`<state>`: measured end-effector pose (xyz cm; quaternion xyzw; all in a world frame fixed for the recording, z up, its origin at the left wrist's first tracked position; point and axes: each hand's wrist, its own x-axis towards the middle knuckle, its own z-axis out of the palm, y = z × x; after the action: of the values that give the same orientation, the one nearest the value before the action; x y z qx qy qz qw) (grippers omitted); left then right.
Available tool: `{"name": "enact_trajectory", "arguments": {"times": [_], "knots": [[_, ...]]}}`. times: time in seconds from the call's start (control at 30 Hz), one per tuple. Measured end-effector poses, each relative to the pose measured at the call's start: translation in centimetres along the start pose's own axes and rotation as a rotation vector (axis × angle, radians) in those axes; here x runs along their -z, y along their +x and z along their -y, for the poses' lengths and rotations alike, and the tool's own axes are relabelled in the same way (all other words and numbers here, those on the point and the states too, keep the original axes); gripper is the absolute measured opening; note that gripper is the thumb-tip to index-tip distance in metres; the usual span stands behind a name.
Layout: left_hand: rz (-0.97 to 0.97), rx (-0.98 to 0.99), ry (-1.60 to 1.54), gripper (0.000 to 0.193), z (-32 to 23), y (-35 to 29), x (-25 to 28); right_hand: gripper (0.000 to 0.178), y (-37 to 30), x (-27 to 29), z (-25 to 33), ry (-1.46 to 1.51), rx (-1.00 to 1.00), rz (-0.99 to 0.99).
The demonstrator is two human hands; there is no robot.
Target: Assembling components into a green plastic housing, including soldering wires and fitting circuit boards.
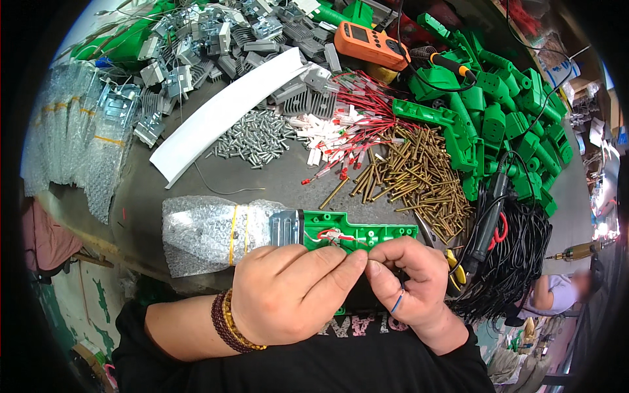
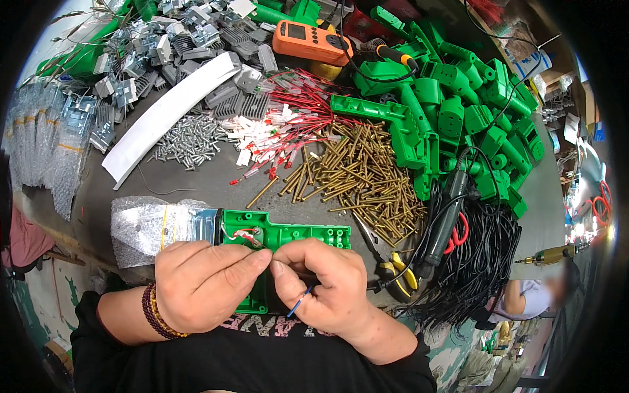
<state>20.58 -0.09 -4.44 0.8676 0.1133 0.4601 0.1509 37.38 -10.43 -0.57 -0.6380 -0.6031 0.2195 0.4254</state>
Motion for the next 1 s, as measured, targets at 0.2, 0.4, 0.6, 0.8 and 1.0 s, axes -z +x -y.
{"name": "enact_trajectory", "arguments": {"times": [0.2, 0.4, 0.6, 0.8, 1.0], "knots": [[0.073, 0.070, -0.039, 0.024, -0.2, 0.1, 0.5, 0.008, -0.6, 0.4, -0.4, -0.068, 0.074, 0.041], [0.214, 0.212, -0.291, 0.022, -0.5, 0.2, 1.3, 0.007, 0.4, 1.0, 0.1, -0.163, -0.083, 0.079], [0.314, 0.230, -0.295, 0.018, -0.4, 0.6, 1.9, 0.012, -0.4, 1.5, 1.2, -0.071, 0.086, 0.260], [0.400, 0.210, -0.257, 0.016, -0.3, 0.5, 2.0, 0.013, 0.4, 1.4, 1.6, -0.136, 0.129, 0.090], [0.371, 0.249, -0.291, 0.019, -0.5, 0.5, 1.7, 0.020, -0.8, 0.9, 0.0, -0.156, 0.013, 0.181]]}}
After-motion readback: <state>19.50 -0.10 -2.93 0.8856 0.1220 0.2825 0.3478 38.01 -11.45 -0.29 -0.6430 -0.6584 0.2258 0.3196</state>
